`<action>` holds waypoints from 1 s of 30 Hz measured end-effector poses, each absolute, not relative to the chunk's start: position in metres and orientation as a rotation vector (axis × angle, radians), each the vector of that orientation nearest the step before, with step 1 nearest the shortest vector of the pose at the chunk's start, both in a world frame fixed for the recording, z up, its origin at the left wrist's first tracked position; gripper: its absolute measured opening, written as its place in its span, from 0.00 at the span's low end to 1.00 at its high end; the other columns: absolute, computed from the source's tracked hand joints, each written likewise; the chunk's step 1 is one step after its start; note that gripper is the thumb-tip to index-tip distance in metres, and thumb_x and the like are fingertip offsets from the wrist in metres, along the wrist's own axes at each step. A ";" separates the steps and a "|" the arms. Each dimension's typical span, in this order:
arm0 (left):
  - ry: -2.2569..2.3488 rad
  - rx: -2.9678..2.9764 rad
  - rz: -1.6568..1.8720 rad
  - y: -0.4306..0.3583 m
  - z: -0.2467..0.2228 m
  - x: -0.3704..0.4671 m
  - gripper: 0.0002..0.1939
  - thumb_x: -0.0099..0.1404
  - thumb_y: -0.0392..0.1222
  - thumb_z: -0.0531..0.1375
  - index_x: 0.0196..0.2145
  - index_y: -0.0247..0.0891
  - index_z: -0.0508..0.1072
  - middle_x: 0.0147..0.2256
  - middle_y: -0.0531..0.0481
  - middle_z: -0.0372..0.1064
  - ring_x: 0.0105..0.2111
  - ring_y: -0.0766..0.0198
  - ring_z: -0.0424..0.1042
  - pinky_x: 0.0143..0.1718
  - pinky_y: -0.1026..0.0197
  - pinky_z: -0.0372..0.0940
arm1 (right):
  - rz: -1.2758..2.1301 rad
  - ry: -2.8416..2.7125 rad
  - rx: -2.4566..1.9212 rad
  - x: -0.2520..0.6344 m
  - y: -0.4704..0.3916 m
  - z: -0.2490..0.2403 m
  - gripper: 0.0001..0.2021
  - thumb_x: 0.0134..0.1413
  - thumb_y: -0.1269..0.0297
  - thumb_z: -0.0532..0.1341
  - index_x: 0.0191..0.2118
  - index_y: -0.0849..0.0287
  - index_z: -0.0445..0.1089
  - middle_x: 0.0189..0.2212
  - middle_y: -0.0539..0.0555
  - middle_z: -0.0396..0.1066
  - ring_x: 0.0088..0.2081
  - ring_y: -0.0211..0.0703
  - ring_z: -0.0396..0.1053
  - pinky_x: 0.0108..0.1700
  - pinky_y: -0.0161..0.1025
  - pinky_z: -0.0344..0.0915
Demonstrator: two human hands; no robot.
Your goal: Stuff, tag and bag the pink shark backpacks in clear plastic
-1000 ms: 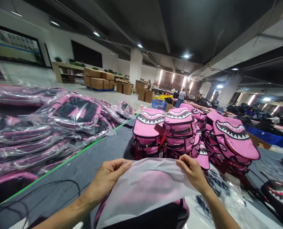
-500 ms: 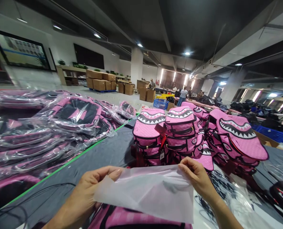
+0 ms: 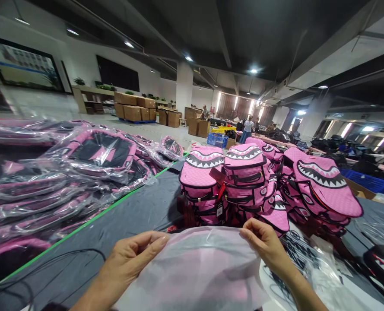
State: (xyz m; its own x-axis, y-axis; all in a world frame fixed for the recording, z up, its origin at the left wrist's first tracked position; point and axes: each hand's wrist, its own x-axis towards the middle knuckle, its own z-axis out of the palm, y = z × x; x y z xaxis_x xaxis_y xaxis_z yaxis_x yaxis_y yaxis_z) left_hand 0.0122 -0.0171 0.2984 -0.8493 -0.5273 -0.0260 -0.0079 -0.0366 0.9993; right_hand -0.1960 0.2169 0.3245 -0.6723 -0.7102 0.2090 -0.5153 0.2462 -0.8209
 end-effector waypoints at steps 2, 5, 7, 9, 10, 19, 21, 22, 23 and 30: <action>-2.051 0.530 -1.820 -0.017 0.299 0.012 0.35 0.54 0.74 0.60 0.26 0.34 0.77 0.23 0.51 0.65 0.24 0.67 0.60 0.25 0.67 0.55 | -1.360 2.357 -1.206 -0.192 0.217 0.314 0.25 0.55 0.37 0.61 0.29 0.59 0.68 0.21 0.46 0.57 0.23 0.35 0.54 0.24 0.32 0.53; -2.308 0.446 -1.632 -0.020 0.299 0.011 0.31 0.63 0.69 0.53 0.29 0.35 0.76 0.25 0.51 0.67 0.27 0.65 0.62 0.28 0.65 0.57 | -1.271 2.445 -1.346 -0.183 0.217 0.301 0.20 0.63 0.46 0.57 0.32 0.58 0.70 0.23 0.48 0.64 0.25 0.36 0.60 0.26 0.33 0.59; -2.441 0.403 -1.551 -0.023 0.299 0.011 0.29 0.67 0.65 0.51 0.29 0.36 0.75 0.25 0.52 0.66 0.26 0.66 0.61 0.28 0.65 0.56 | -1.257 2.554 -1.514 -0.177 0.217 0.297 0.14 0.66 0.52 0.57 0.38 0.57 0.71 0.26 0.49 0.68 0.26 0.37 0.65 0.28 0.33 0.64; -2.552 0.399 -1.460 -0.025 0.298 0.012 0.28 0.69 0.62 0.49 0.28 0.37 0.74 0.23 0.53 0.65 0.25 0.66 0.61 0.26 0.65 0.55 | -1.304 2.725 -1.767 -0.173 0.217 0.294 0.09 0.64 0.57 0.61 0.45 0.56 0.72 0.34 0.53 0.72 0.31 0.40 0.70 0.32 0.34 0.69; -2.579 0.385 -1.379 -0.026 0.297 0.014 0.26 0.70 0.60 0.49 0.29 0.37 0.74 0.23 0.53 0.66 0.25 0.66 0.63 0.26 0.65 0.57 | -1.325 2.801 -1.911 -0.171 0.218 0.294 0.09 0.63 0.60 0.63 0.47 0.55 0.72 0.37 0.54 0.72 0.34 0.41 0.72 0.34 0.35 0.71; -2.071 -0.337 -0.510 -0.013 0.266 0.029 0.18 0.74 0.33 0.50 0.58 0.41 0.69 0.42 0.44 0.74 0.45 0.62 0.73 0.49 0.63 0.69 | -1.343 2.312 -2.472 -0.158 0.230 0.291 0.15 0.67 0.74 0.55 0.54 0.56 0.71 0.37 0.57 0.75 0.38 0.43 0.76 0.38 0.35 0.75; -2.087 -0.468 -0.630 -0.010 0.271 0.035 0.19 0.75 0.34 0.48 0.59 0.39 0.67 0.43 0.42 0.75 0.43 0.62 0.74 0.46 0.64 0.70 | -1.355 2.251 -2.438 -0.154 0.233 0.292 0.14 0.69 0.72 0.53 0.54 0.56 0.70 0.37 0.57 0.76 0.38 0.43 0.77 0.38 0.35 0.76; -2.114 -0.485 -0.719 -0.009 0.278 0.040 0.19 0.75 0.34 0.48 0.60 0.39 0.66 0.44 0.42 0.74 0.43 0.63 0.74 0.45 0.65 0.71 | -1.367 2.222 -2.415 -0.151 0.236 0.293 0.14 0.70 0.71 0.51 0.54 0.56 0.70 0.37 0.57 0.76 0.38 0.43 0.77 0.38 0.35 0.76; -2.164 -0.477 -0.828 -0.007 0.286 0.046 0.19 0.74 0.34 0.48 0.59 0.40 0.67 0.44 0.43 0.74 0.43 0.63 0.74 0.44 0.66 0.71 | -1.377 2.194 -2.391 -0.148 0.238 0.293 0.15 0.71 0.70 0.50 0.55 0.55 0.69 0.37 0.57 0.76 0.38 0.43 0.77 0.38 0.35 0.75; -2.563 -0.320 -1.345 -0.002 0.324 0.094 0.16 0.69 0.57 0.58 0.48 0.47 0.72 0.41 0.53 0.74 0.37 0.65 0.73 0.40 0.69 0.69 | -1.222 1.968 -2.398 -0.106 0.265 0.312 0.21 0.72 0.51 0.49 0.62 0.56 0.62 0.35 0.57 0.76 0.37 0.47 0.76 0.40 0.41 0.73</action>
